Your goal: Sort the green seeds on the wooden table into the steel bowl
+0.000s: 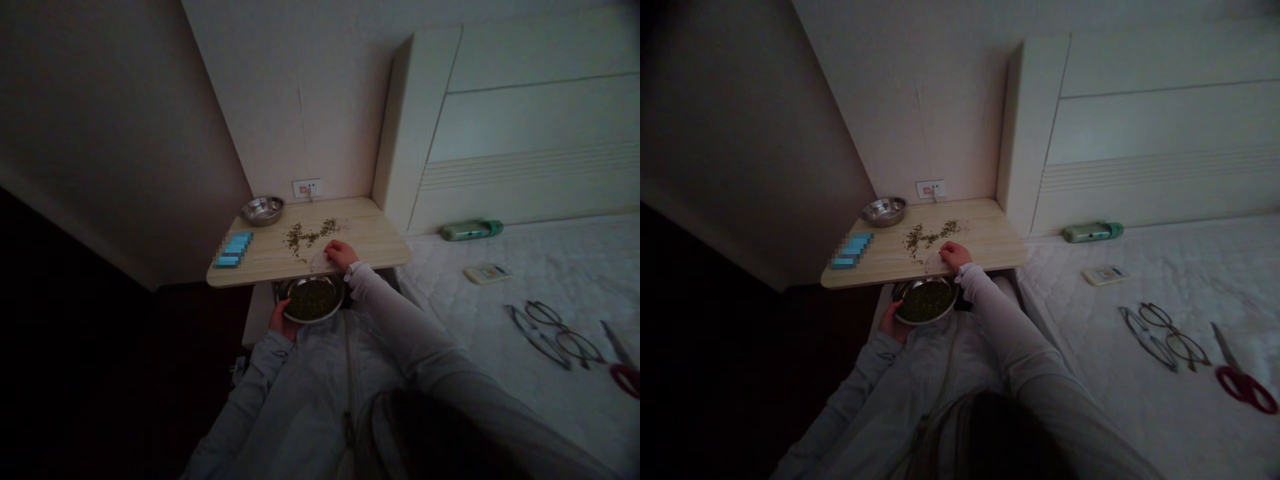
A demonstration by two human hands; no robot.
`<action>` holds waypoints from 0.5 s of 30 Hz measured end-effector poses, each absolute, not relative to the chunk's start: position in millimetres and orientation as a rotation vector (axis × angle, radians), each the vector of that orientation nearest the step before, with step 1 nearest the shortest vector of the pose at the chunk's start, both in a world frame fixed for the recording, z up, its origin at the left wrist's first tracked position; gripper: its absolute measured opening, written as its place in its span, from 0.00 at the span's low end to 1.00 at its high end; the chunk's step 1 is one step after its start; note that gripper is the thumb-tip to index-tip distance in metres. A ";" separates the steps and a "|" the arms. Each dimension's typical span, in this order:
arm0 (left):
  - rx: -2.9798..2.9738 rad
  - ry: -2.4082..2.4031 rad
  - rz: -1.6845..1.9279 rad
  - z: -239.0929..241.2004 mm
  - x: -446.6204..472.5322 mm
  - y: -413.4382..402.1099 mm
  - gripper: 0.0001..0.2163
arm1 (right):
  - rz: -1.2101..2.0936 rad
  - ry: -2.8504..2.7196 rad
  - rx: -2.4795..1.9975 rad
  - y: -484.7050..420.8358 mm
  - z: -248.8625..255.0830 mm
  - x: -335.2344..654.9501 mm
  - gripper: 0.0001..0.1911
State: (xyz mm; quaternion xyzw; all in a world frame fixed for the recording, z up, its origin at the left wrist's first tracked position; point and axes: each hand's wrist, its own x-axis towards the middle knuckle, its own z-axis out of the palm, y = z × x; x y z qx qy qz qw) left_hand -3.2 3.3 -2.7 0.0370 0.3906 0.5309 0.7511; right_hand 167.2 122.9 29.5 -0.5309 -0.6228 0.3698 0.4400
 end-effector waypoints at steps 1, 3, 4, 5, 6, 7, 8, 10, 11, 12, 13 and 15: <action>0.078 0.855 1.159 -1.9 -2.9 3.0 0.09 | 0.907 -1.555 -1.325 122.9 29.3 167.2 0.04; 0.071 0.853 1.162 -0.5 -2.5 2.5 0.09 | 0.891 -1.567 -1.329 122.8 29.3 167.2 0.05; 0.069 0.854 1.165 -0.1 -2.2 2.4 0.09 | 0.887 -1.566 -1.330 122.6 29.6 167.3 0.05; 0.066 0.857 1.169 0.1 -2.0 2.3 0.09 | 0.885 -1.563 -1.331 122.3 29.9 167.3 0.05; 0.064 0.859 1.174 0.0 -2.0 2.4 0.09 | 0.887 -1.558 -1.331 121.9 30.4 167.4 0.05; 0.062 0.859 1.180 -0.3 -2.0 2.6 0.10 | 0.892 -1.554 -1.330 121.5 30.8 167.4 0.05; 0.061 0.859 1.186 -0.9 -2.1 2.9 0.10 | 0.897 -1.551 -1.328 121.2 31.2 167.4 0.05; 0.062 0.846 1.182 -2.2 -2.5 3.4 0.10 | 0.899 -1.560 -1.328 121.0 31.6 167.5 0.05; 0.063 0.839 1.177 -2.8 -2.7 3.6 0.10 | 0.896 -1.568 -1.330 121.2 31.5 167.6 0.04; 0.065 0.836 1.173 -3.2 -2.9 3.7 0.10 | 0.888 -1.573 -1.336 121.4 31.2 167.7 0.05; 0.067 0.836 1.170 -3.4 -2.9 3.7 0.10 | 0.880 -1.579 -1.342 121.7 30.9 167.8 0.05; 0.074 0.838 1.168 -3.2 -2.8 3.4 0.10 | 0.870 -1.589 -1.347 122.2 30.4 168.1 0.05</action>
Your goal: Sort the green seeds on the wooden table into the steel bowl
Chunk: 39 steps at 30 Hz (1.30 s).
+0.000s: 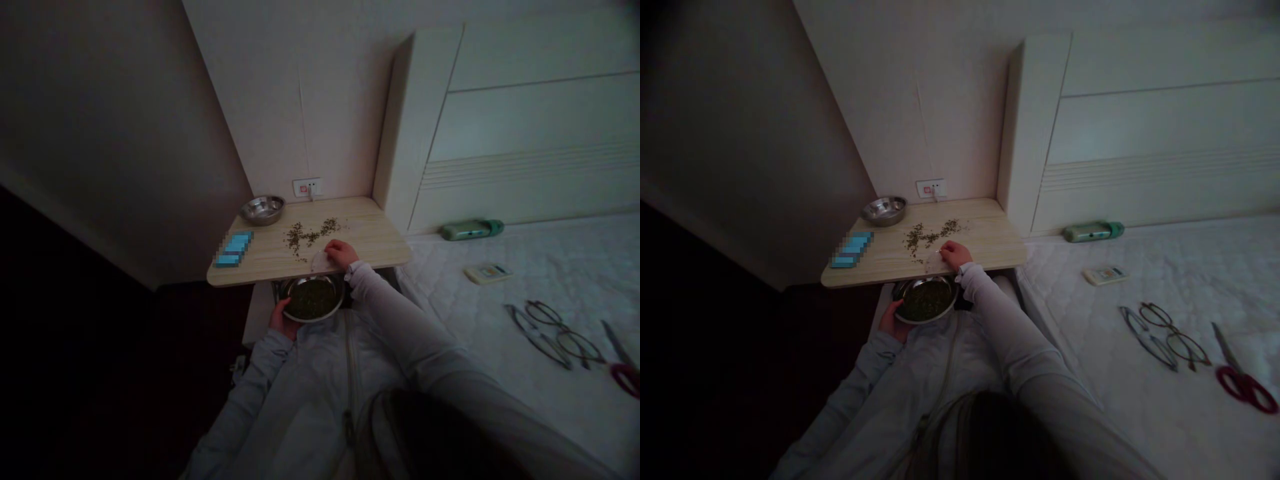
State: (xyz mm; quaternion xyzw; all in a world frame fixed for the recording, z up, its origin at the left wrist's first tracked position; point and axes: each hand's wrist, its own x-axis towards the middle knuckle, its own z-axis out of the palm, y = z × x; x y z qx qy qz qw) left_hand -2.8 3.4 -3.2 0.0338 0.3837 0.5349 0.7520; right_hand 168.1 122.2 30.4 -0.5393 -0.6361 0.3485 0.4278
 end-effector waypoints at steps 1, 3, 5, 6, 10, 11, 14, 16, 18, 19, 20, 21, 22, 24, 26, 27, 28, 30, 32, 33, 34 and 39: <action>0.077 0.837 1.170 -2.9 -2.7 3.2 0.10 | 0.865 -1.593 -1.347 122.2 30.2 168.2 0.05; 0.077 0.831 1.165 -2.2 -2.6 2.9 0.10 | 0.852 -1.604 -1.352 122.1 30.2 168.4 0.05; 0.074 0.842 1.166 -1.7 -2.5 2.7 0.10 | 0.834 -1.608 -1.359 121.9 30.3 168.4 0.05; 0.073 0.856 1.171 -1.7 -2.6 2.7 0.10 | 0.831 -1.606 -1.362 121.9 30.2 168.4 0.05; 0.084 0.864 1.188 -2.9 -2.7 3.0 0.09 | 0.825 -1.596 -1.369 122.2 29.7 168.2 0.05; 0.086 0.854 1.185 -3.4 -2.8 3.2 0.09 | 0.824 -1.597 -1.368 122.1 29.8 168.3 0.05; 0.086 0.835 1.171 -4.0 -3.1 3.5 0.10 | 0.838 -1.599 -1.358 121.4 30.8 168.5 0.05; 0.083 0.844 1.172 -3.7 -3.3 3.5 0.09 | 0.843 -1.594 -1.350 120.8 31.6 168.8 0.05; 0.085 0.852 1.177 -3.4 -3.4 3.3 0.10 | 0.841 -1.593 -1.348 120.7 31.9 169.0 0.05; 0.088 0.849 1.175 -3.5 -3.6 3.3 0.10 | 0.843 -1.596 -1.346 120.8 31.8 169.1 0.05; 0.094 0.841 1.174 -3.7 -3.7 3.2 0.10 | 0.847 -1.599 -1.344 121.2 31.5 169.2 0.05; 0.099 0.833 1.173 -4.1 -3.9 3.3 0.10 | 0.849 -1.598 -1.344 121.6 31.2 169.2 0.05; 0.103 0.825 1.175 -4.6 -4.1 3.3 0.11 | 0.853 -1.595 -1.344 122.0 30.9 169.2 0.05; 0.105 0.828 1.183 -5.4 -4.4 3.6 0.11 | 0.860 -1.584 -1.346 122.6 30.3 169.0 0.05; 0.098 0.841 1.178 -5.3 -4.4 3.8 0.10 | 0.855 -1.577 -1.355 122.6 30.4 168.9 0.05; 0.094 0.844 1.172 -4.8 -4.3 3.8 0.10 | 0.852 -1.579 -1.357 122.4 30.6 168.8 0.05; 0.090 0.846 1.168 -4.1 -4.1 3.8 0.10 | 0.848 -1.583 -1.360 122.1 30.9 168.7 0.05; 0.086 0.843 1.172 -2.5 -3.5 3.5 0.10 | 0.847 -1.582 -1.361 121.5 31.6 168.7 0.05; 0.083 0.839 1.173 -1.6 -3.0 3.2 0.10 | 0.858 -1.573 -1.358 121.0 32.1 168.6 0.05; 0.082 0.837 1.169 -1.6 -3.0 3.1 0.10 | 0.858 -1.570 -1.359 120.8 32.3 168.6 0.05; 0.083 0.836 1.167 -2.0 -3.2 3.2 0.10 | 0.853 -1.569 -1.362 120.7 32.5 168.6 0.05; 0.100 0.835 1.170 -5.6 -4.8 4.1 0.10 | 0.827 -1.586 -1.376 119.2 34.2 168.8 0.05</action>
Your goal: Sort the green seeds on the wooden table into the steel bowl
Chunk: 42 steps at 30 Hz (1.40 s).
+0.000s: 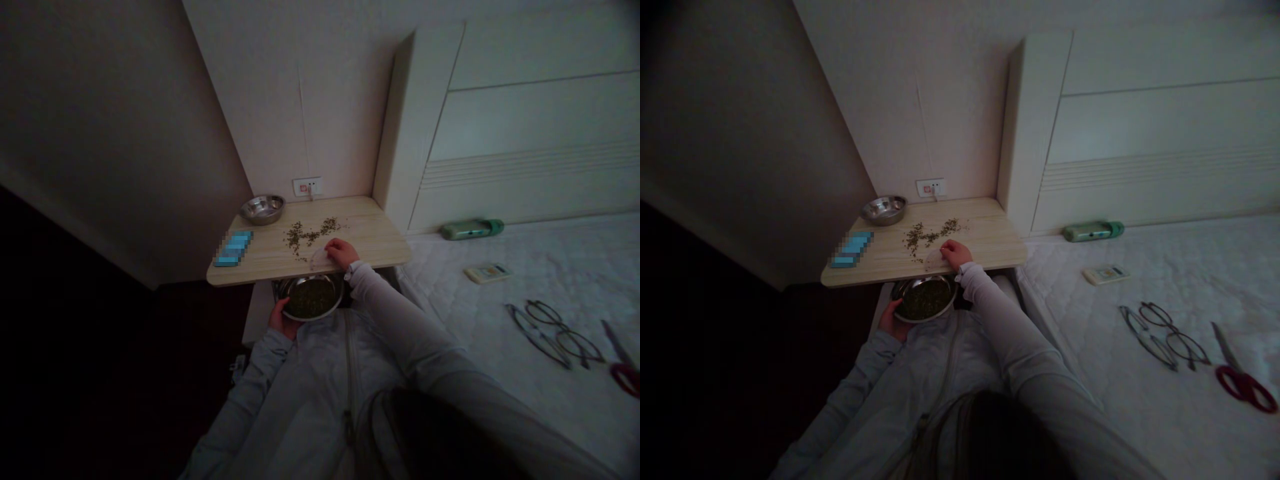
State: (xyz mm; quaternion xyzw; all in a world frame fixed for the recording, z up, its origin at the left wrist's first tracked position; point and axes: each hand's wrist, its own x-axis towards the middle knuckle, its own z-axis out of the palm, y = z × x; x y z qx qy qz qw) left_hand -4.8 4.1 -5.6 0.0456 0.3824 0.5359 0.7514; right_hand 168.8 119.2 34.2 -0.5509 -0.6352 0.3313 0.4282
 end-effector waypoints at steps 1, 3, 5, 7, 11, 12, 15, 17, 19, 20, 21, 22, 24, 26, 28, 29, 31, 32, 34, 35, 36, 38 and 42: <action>0.101 0.837 1.169 -5.8 -5.0 4.1 0.10 | 0.827 -1.584 -1.374 118.9 34.7 168.8 0.05; 0.100 0.848 1.172 -5.5 -5.0 4.0 0.10 | 0.826 -1.580 -1.368 118.3 35.3 168.8 0.05; 0.100 0.857 1.175 -4.7 -4.8 3.8 0.10 | 0.825 -1.583 -1.364 118.2 35.5 168.8 0.05; 0.099 0.858 1.175 -3.7 -4.5 3.5 0.10 | 0.825 -1.586 -1.365 118.7 35.0 168.9 0.05; 0.086 0.854 1.163 -0.8 -3.5 2.7 0.11 | 0.833 -1.574 -1.363 120.3 32.7 168.9 0.05; 0.086 0.858 1.163 0.2 -3.2 2.4 0.10 | 0.834 -1.572 -1.359 120.5 32.2 168.9 0.06; 0.097 0.872 1.164 2.2 -2.8 1.8 0.10 | 0.838 -1.562 -1.357 120.0 32.7 168.5 0.06; 0.105 0.867 1.168 1.9 -3.1 2.0 0.09 | 0.835 -1.561 -1.364 118.7 34.2 168.2 0.06; 0.105 0.853 1.165 0.4 -3.8 2.5 0.10 | 0.829 -1.569 -1.365 117.5 35.8 168.1 0.06; 0.104 0.849 1.165 -0.6 -4.1 2.8 0.10 | 0.828 -1.572 -1.362 117.1 36.3 168.1 0.06; 0.103 0.849 1.164 -1.4 -4.4 3.1 0.10 | 0.829 -1.574 -1.359 116.9 36.6 168.2 0.06; 0.100 0.851 1.163 -2.0 -4.5 3.2 0.11 | 0.832 -1.573 -1.355 116.9 36.5 168.3 0.06; 0.097 0.860 1.162 -2.1 -4.4 3.0 0.11 | 0.838 -1.569 -1.351 117.3 35.8 168.6 0.06; 0.095 0.860 1.158 -1.1 -3.8 2.5 0.11 | 0.836 -1.568 -1.352 118.0 34.9 168.8 0.06; 0.091 0.849 1.152 -0.1 -3.3 2.1 0.12 | 0.826 -1.573 -1.354 118.5 34.3 169.0 0.05; 0.087 0.842 1.150 0.1 -3.2 2.0 0.12 | 0.823 -1.575 -1.354 118.7 34.1 169.1 0.05; 0.085 0.838 1.150 -0.2 -3.4 2.2 0.12 | 0.819 -1.577 -1.355 119.1 33.5 169.2 0.06; 0.086 0.841 1.151 -0.5 -3.6 2.4 0.12 | 0.820 -1.577 -1.354 119.4 33.2 169.3 0.06; 0.094 0.852 1.153 -1.4 -4.2 2.9 0.12 | 0.817 -1.574 -1.355 120.1 32.4 169.4 0.06; 0.099 0.860 1.157 -1.7 -4.4 3.0 0.12 | 0.817 -1.573 -1.356 120.3 32.0 169.5 0.06; 0.103 0.867 1.162 -1.8 -4.6 3.1 0.12 | 0.821 -1.572 -1.352 120.6 31.6 169.4 0.06; 0.108 0.876 1.174 -1.8 -4.7 3.0 0.11 | 0.838 -1.565 -1.337 120.7 31.4 169.3 0.05; 0.097 0.859 1.183 -1.3 -4.3 2.6 0.11 | 0.852 -1.558 -1.324 119.7 32.6 169.0 0.05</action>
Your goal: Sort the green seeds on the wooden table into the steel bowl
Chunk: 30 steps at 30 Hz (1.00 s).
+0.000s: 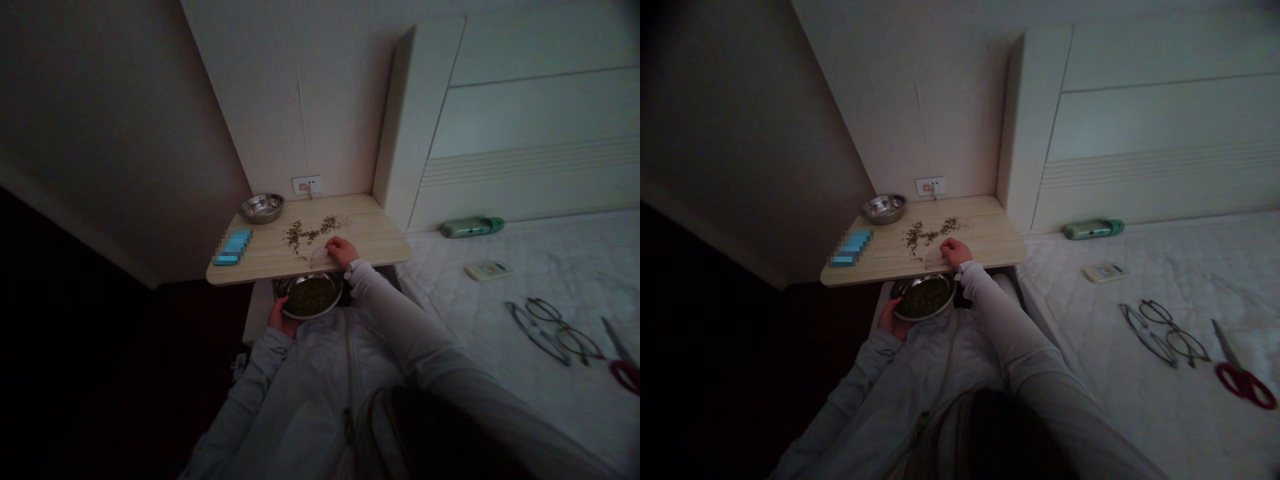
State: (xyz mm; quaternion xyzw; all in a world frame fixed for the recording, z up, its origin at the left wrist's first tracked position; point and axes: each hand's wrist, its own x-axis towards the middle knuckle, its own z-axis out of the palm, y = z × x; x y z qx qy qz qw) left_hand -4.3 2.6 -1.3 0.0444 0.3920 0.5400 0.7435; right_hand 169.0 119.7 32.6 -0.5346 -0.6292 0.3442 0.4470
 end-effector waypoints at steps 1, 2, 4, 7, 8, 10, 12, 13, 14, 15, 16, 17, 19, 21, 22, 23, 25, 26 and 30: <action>0.095 0.857 1.184 -1.3 -4.2 2.6 0.11 | 0.847 -1.558 -1.328 119.4 32.9 169.0 0.05; 0.093 0.858 1.182 -1.3 -4.2 2.7 0.11 | 0.841 -1.558 -1.334 119.1 33.2 168.9 0.05; 0.094 0.852 1.176 -1.6 -4.1 2.9 0.11 | 0.826 -1.557 -1.339 118.8 33.4 168.9 0.05; 0.093 0.829 1.169 -2.6 -4.5 3.3 0.12 | 0.813 -1.566 -1.342 118.9 33.2 168.9 0.05; 0.091 0.823 1.169 -3.1 -4.7 3.5 0.12 | 0.813 -1.567 -1.343 119.0 33.1 168.9 0.05; 0.085 0.811 1.168 -4.4 -5.3 3.9 0.11 | 0.817 -1.563 -1.343 119.2 33.0 169.0 0.05; 0.080 0.795 1.166 -6.0 -6.0 4.4 0.11 | 0.826 -1.556 -1.335 119.6 32.8 169.1 0.05; 0.079 0.792 1.167 -6.8 -6.3 4.6 0.11 | 0.829 -1.552 -1.330 119.8 32.6 169.1 0.05; 0.078 0.792 1.172 -7.4 -6.5 4.9 0.11 | 0.830 -1.548 -1.327 120.0 32.5 169.2 0.05; 0.078 0.794 1.176 -8.0 -6.7 5.1 0.11 | 0.830 -1.542 -1.326 120.1 32.3 169.2 0.05; 0.077 0.796 1.177 -8.3 -6.8 5.3 0.11 | 0.833 -1.536 -1.322 120.2 32.2 169.3 0.05; 0.077 0.799 1.177 -8.5 -6.8 5.4 0.11 | 0.840 -1.530 -1.315 120.2 32.1 169.3 0.05; 0.083 0.799 1.184 -8.3 -6.9 5.5 0.11 | 0.850 -1.523 -1.299 120.0 32.2 169.4 0.05; 0.101 0.790 1.192 -7.6 -6.9 5.3 0.11 | 0.853 -1.522 -1.289 119.6 32.5 169.5 0.05; 0.113 0.781 1.195 -7.2 -7.0 5.1 0.12 | 0.851 -1.520 -1.290 119.3 32.7 169.5 0.05; 0.122 0.769 1.197 -6.8 -7.0 4.9 0.13 | 0.848 -1.518 -1.294 119.1 33.0 169.5 0.04; 0.126 0.757 1.191 -5.9 -6.8 4.4 0.13 | 0.848 -1.512 -1.297 118.6 33.4 169.5 0.04; 0.120 0.761 1.188 -5.3 -6.6 4.1 0.12 | 0.851 -1.510 -1.296 118.3 33.7 169.4 0.04; 0.093 0.803 1.182 -2.5 -4.8 2.8 0.10 | 0.847 -1.513 -1.307 117.4 34.6 169.4 0.05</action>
